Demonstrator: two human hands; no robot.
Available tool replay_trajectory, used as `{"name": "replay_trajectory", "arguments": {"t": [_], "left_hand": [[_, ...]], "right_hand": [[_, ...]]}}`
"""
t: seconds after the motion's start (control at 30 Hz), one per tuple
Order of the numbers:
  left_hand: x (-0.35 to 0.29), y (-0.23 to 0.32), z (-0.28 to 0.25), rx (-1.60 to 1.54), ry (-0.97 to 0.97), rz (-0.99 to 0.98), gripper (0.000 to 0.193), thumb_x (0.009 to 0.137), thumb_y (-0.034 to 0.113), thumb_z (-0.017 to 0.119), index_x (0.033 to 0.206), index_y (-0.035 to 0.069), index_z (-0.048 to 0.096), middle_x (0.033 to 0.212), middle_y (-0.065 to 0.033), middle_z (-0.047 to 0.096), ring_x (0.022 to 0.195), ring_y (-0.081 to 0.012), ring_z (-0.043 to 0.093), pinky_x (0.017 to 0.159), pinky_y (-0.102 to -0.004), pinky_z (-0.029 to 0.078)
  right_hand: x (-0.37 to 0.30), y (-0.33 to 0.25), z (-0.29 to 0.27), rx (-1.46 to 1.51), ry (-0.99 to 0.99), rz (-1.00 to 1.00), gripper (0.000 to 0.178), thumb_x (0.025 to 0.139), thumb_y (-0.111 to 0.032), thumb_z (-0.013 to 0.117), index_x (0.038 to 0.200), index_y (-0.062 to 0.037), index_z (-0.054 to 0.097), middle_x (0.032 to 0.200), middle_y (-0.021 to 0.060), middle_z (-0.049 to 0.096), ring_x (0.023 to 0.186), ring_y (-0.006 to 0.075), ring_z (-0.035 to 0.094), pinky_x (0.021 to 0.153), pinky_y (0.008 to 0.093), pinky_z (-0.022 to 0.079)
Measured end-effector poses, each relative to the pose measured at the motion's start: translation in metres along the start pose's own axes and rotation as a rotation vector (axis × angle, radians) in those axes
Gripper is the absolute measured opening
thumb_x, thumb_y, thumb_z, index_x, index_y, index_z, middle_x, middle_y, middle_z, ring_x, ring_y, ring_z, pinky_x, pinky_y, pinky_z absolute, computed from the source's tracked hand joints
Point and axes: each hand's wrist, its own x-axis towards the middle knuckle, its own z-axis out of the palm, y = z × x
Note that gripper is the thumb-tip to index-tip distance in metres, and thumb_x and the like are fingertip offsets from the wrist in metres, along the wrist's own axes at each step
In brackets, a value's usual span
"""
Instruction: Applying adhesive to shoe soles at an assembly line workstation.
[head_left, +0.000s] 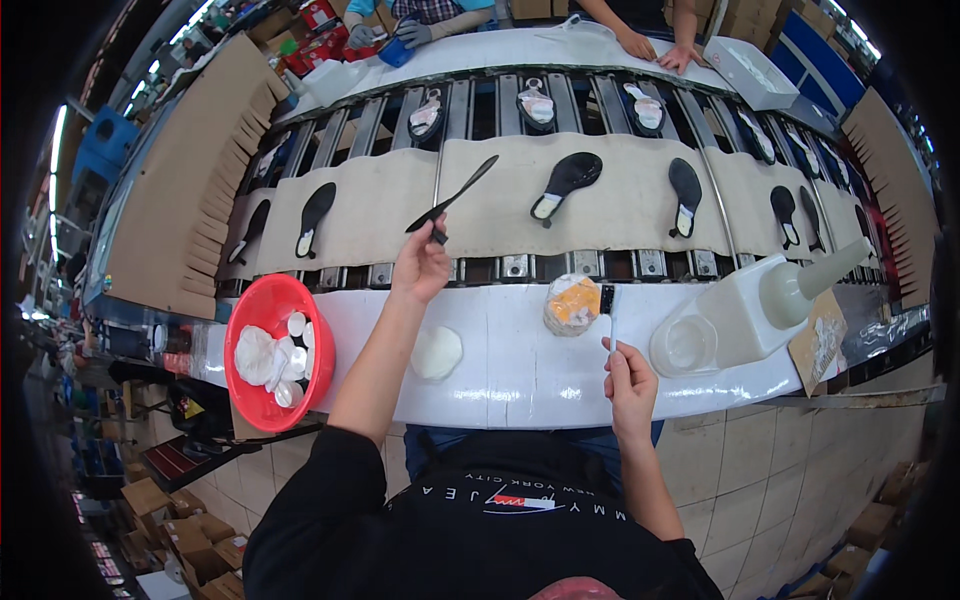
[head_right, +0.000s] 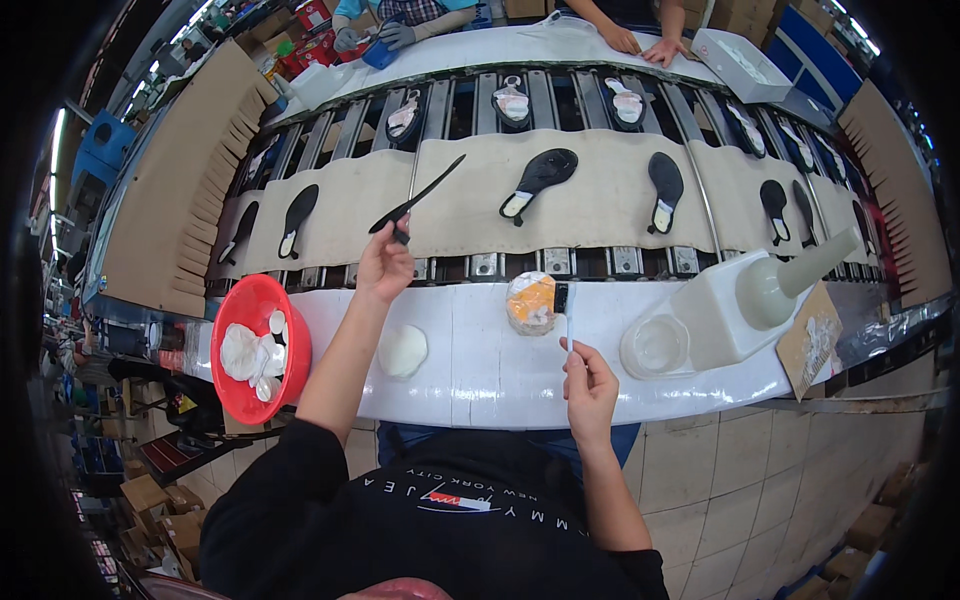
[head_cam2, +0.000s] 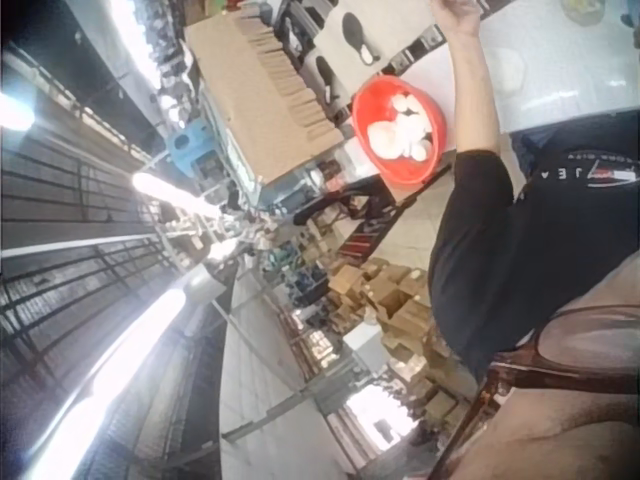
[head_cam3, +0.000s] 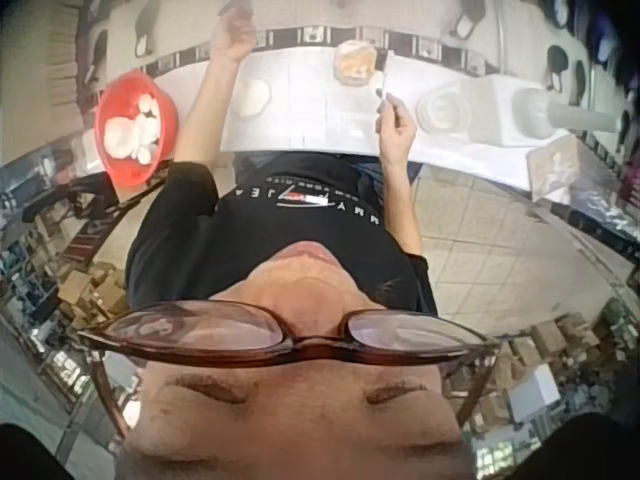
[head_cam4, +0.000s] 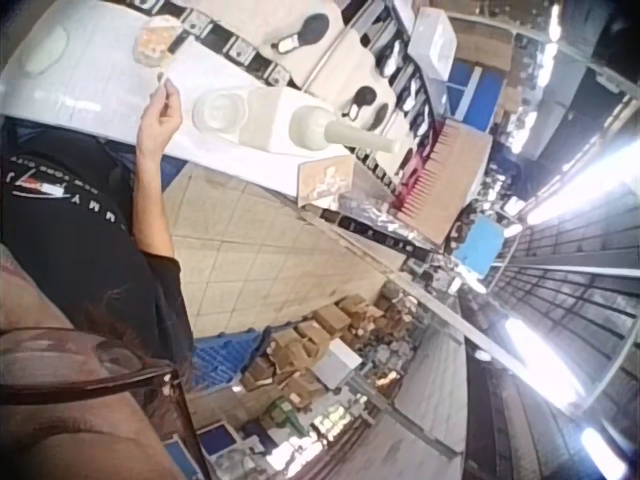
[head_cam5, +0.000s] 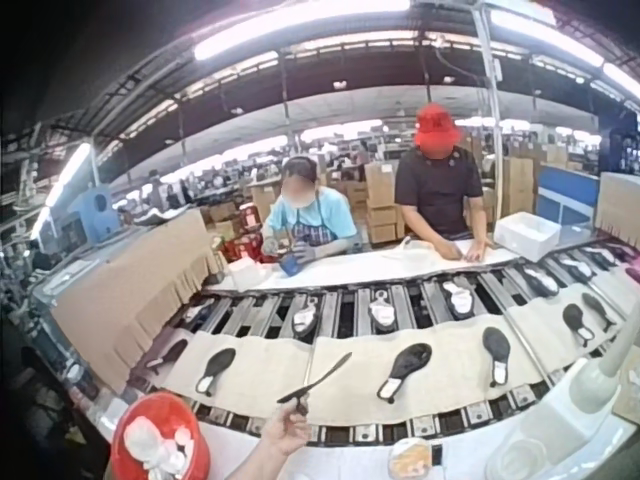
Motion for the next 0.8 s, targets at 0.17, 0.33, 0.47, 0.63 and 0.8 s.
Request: {"name": "replay_trajectory", "arguments": {"t": [0.17, 0.33, 0.47, 0.63, 0.8], "left_hand": [[0.057, 0.036, -0.020, 0.785, 0.240, 0.139, 0.017, 0.080, 0.010, 0.063, 0.095, 0.003, 0.061, 0.079, -0.0011, 0.063, 0.059, -0.0048, 0.058, 0.051, -0.0157, 0.045], [0.064, 0.065, -0.041, 1.182, 0.500, 0.146, 0.041, 0.070, 0.000, 0.067, 0.110, -0.002, 0.058, 0.089, -0.0077, 0.065, 0.060, -0.0110, 0.061, 0.051, -0.0200, 0.047], [0.044, 0.118, -0.088, 1.412, 0.809, 0.648, 0.054, 0.069, 0.004, 0.067, 0.120, -0.002, 0.052, 0.107, -0.0151, 0.061, 0.071, -0.0180, 0.064, 0.060, -0.0259, 0.050], [0.020, 0.142, -0.073, 1.785, 1.579, 1.093, 0.061, 0.074, 0.026, 0.065, 0.127, 0.005, 0.044, 0.132, -0.0240, 0.037, 0.120, -0.0374, 0.038, 0.098, -0.0464, 0.033], [0.019, 0.166, -0.117, 1.424, 1.660, 0.943, 0.078, 0.071, 0.034, 0.068, 0.133, 0.004, 0.033, 0.134, -0.0266, 0.032, 0.124, -0.0413, 0.031, 0.100, -0.0467, 0.031]], "right_hand": [[-0.007, -0.007, 0.003, -0.051, -0.011, 0.019, 0.024, 0.091, -0.012, 0.049, 0.108, 0.0025, 0.058, 0.072, -0.0022, 0.049, 0.049, 0.0006, 0.038, 0.044, 0.0147, 0.029], [-0.010, -0.009, 0.004, -0.082, -0.007, 0.016, 0.023, 0.090, -0.010, 0.049, 0.106, 0.0030, 0.059, 0.071, -0.0024, 0.049, 0.050, 0.0006, 0.038, 0.044, 0.0153, 0.030], [-0.011, -0.011, 0.015, -0.090, -0.039, 0.019, 0.022, 0.091, -0.010, 0.049, 0.106, 0.0027, 0.058, 0.075, -0.0009, 0.052, 0.049, 0.0008, 0.038, 0.044, 0.0151, 0.030], [-0.015, -0.010, 0.014, -0.146, -0.033, -0.034, 0.021, 0.090, -0.009, 0.050, 0.105, 0.0027, 0.058, 0.076, -0.0003, 0.054, 0.050, 0.0007, 0.038, 0.044, 0.0153, 0.030], [-0.021, -0.016, 0.021, -0.214, -0.034, -0.021, 0.018, 0.088, -0.005, 0.052, 0.103, 0.0017, 0.059, 0.072, -0.0053, 0.048, 0.060, -0.0007, 0.039, 0.052, 0.0145, 0.031]]}}
